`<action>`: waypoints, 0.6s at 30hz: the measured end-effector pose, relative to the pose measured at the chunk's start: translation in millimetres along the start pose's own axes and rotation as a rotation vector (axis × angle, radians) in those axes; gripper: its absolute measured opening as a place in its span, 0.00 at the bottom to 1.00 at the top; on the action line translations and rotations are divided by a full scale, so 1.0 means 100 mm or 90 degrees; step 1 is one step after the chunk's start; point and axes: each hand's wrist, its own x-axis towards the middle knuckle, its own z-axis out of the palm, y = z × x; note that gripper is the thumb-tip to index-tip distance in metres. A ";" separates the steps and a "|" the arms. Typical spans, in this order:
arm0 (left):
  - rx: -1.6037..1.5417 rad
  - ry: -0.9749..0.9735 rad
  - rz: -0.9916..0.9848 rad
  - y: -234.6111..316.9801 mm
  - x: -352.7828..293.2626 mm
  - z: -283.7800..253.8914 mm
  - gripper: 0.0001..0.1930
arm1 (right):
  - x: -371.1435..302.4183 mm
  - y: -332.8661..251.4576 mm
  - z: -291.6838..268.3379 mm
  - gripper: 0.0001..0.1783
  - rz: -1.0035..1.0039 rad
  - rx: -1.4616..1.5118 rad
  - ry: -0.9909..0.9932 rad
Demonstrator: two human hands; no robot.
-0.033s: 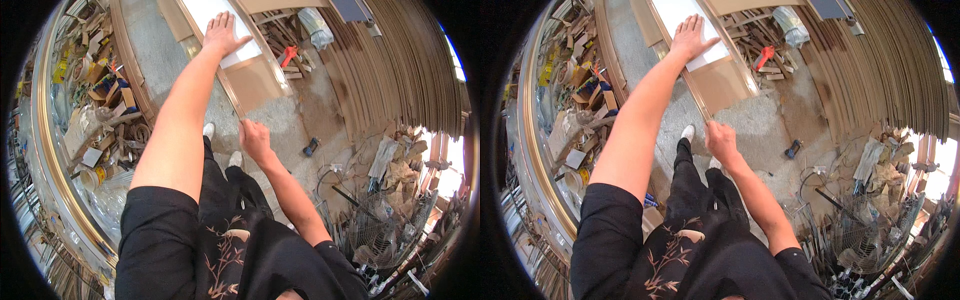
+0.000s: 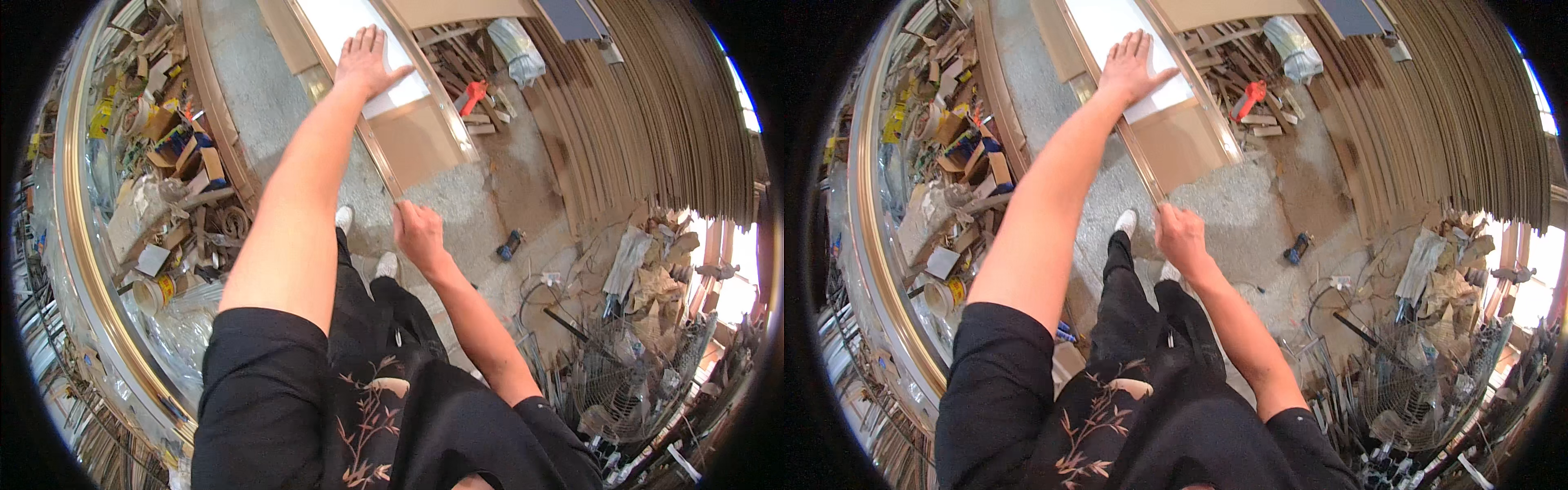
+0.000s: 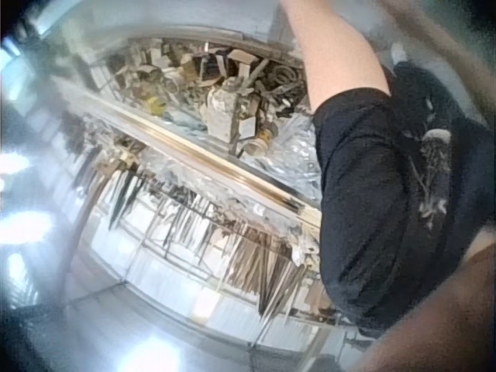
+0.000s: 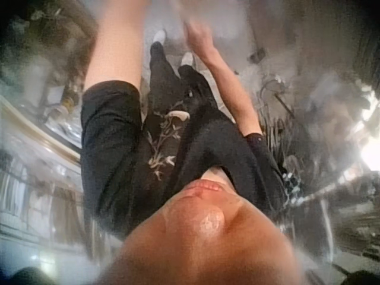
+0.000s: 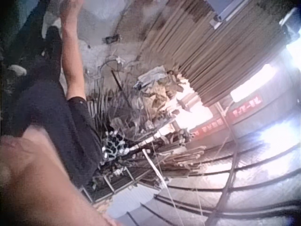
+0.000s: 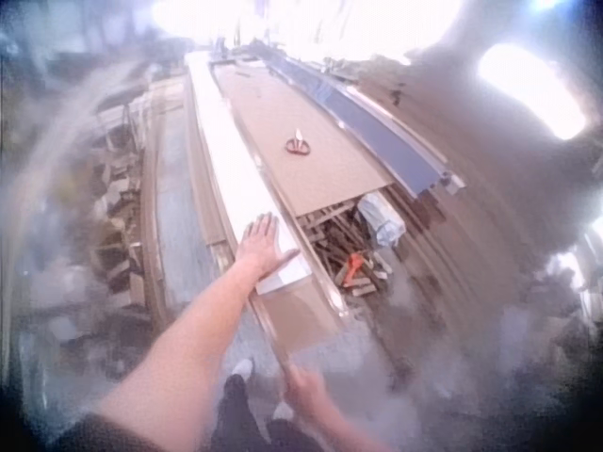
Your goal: The person assembles a long wooden frame by attaching trim pieces to a white panel. They use a cordless drill to secure the trim, then apply and cut a black strip along the edge with scissors. The person flips the panel and continues attaching trim to the opposite side.
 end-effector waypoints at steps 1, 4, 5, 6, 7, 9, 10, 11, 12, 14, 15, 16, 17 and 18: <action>0.006 -0.025 0.001 0.02 0.00 -0.03 0.55 | 0.01 0.00 0.02 0.08 -0.001 -0.001 -0.003; -0.039 -0.034 -0.007 0.01 0.00 -0.12 0.56 | 0.00 -0.01 0.07 0.07 0.002 0.014 0.000; -0.053 -0.039 -0.006 0.00 -0.02 -0.14 0.56 | -0.05 0.01 0.07 0.07 0.018 -0.001 -0.002; -0.058 -0.032 -0.001 0.00 0.05 -0.19 0.56 | 0.02 0.03 0.10 0.07 0.030 -0.019 0.018; -0.065 -0.041 -0.007 0.01 0.00 -0.15 0.55 | 0.01 0.03 0.09 0.07 0.046 -0.031 0.020; -0.077 -0.047 -0.005 0.00 0.00 -0.18 0.56 | 0.02 -0.01 0.05 0.07 0.042 -0.038 0.017; -0.086 -0.061 -0.004 0.00 0.00 -0.18 0.56 | 0.01 -0.04 0.02 0.08 0.043 -0.046 0.013; -0.095 -0.061 -0.004 0.01 -0.02 -0.17 0.56 | 0.00 -0.08 0.00 0.08 0.044 -0.034 0.012; -0.102 -0.056 -0.007 0.01 -0.01 -0.16 0.56 | 0.02 -0.11 -0.02 0.08 0.039 -0.021 0.012; -0.139 -0.064 -0.008 0.01 0.02 -0.18 0.56 | 0.08 -0.15 -0.05 0.08 0.051 -0.029 -0.013; -0.140 -0.081 -0.007 0.04 0.03 -0.19 0.57 | 0.08 -0.15 -0.07 0.08 0.059 -0.051 -0.015; -0.140 -0.099 -0.004 0.06 0.05 -0.21 0.57 | 0.08 -0.14 -0.07 0.09 0.069 -0.073 -0.017; -0.141 -0.117 -0.002 0.07 0.08 -0.22 0.57 | 0.08 -0.16 -0.08 0.09 0.079 -0.094 -0.020; -0.143 -0.116 0.005 0.03 0.08 -0.18 0.59 | 0.11 -0.20 -0.10 0.09 0.075 -0.100 -0.006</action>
